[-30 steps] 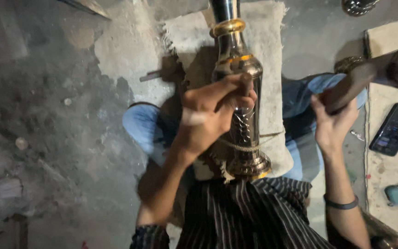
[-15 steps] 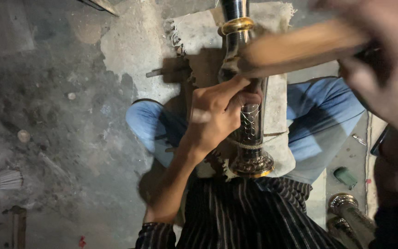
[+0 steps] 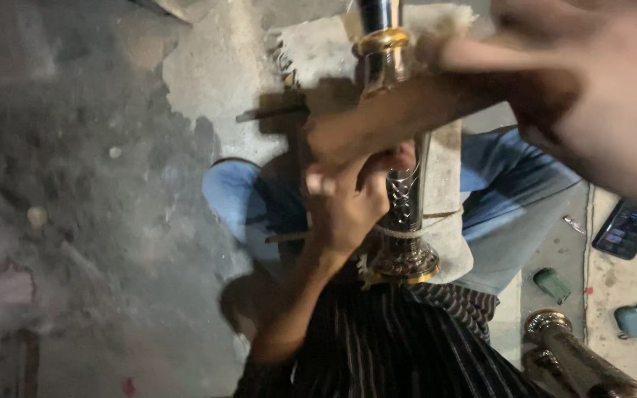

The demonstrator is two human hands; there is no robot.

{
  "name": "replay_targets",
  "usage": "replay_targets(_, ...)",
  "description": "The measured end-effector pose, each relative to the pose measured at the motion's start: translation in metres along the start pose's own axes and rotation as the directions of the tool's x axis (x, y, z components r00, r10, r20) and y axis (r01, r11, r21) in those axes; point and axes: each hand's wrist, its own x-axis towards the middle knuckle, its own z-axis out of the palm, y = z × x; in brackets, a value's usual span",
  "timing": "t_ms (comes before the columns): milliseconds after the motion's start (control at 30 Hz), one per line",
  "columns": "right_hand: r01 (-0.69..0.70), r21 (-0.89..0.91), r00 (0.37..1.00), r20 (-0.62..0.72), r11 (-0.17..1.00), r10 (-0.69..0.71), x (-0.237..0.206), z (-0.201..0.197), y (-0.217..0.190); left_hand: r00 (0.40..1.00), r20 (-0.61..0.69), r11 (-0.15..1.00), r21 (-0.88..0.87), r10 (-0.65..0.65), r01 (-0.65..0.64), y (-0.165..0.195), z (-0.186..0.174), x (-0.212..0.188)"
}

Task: The person sits on the floor with a brass vase held on a cloth pad and hammers a punch along the vase surface with a wooden mallet, working an engraved pattern into the metal. They reposition the punch and rotate the vase between hammering sequences.

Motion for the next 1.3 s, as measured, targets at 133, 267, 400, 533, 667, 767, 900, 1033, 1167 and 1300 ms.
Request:
replay_targets(133, 0.117, -0.085, 0.986, -0.109, 0.990, -0.126, 0.010, -0.003, -0.008, 0.990, -0.064, 0.988, -0.101, -0.123, 0.116, 0.006, 0.006, -0.011)
replay_targets(267, 0.221, -0.055, 0.944, -0.237, 0.974, -0.228, 0.025, -0.020, -0.022, 0.976, -0.115, 0.957, -0.249, -0.183, 0.150, 0.006, 0.014, -0.015)
replay_targets(400, -0.026, -0.400, 0.998, -0.055, 0.916, 0.004, 0.029, -0.035, -0.033, 0.974, -0.199, 0.947, -0.319, -0.112, 0.044, 0.002, 0.018, -0.016)
replay_targets(533, 0.060, 0.404, 0.970, -0.241, 0.913, 0.042, 0.017, -0.025, -0.026, 0.979, -0.120, 0.970, -0.199, -0.163, 0.137, -0.001, 0.014, -0.020)
replay_targets(667, 0.158, 0.393, 0.942, -0.336, 0.906, -0.019, 0.001, -0.001, -0.017, 0.967, -0.139, 0.967, -0.175, -0.213, 0.188, -0.003, 0.015, -0.024)
replay_targets(767, 0.099, 0.025, 0.974, -0.205, 0.995, -0.092, -0.007, 0.005, -0.012, 0.950, -0.177, 0.934, -0.300, -0.256, 0.196, -0.003, 0.021, -0.028)
replay_targets(900, 0.012, -0.261, 1.000, -0.014, 0.965, -0.017, 0.003, -0.012, -0.023, 0.959, -0.126, 0.937, -0.279, -0.253, 0.210, -0.005, 0.019, -0.034)
replay_targets(1033, -0.238, 0.357, 0.952, -0.100, 0.903, 0.290, 0.005, -0.018, -0.030, 0.953, -0.119, 0.657, -0.747, -0.280, 0.099, -0.019, -0.001, -0.015)
replay_targets(1167, -0.298, 0.513, 0.790, -0.341, 0.805, 0.510, -0.028, 0.029, -0.030, 0.974, 0.073, 0.682, -0.702, -0.215, 0.203, -0.035, -0.038, 0.025)
replay_targets(1300, -0.341, 0.861, 0.550, -0.144, 0.378, 0.823, -0.061, 0.123, -0.041, 0.899, 0.407, 0.894, -0.446, 0.164, 0.039, -0.031, -0.040, 0.064)
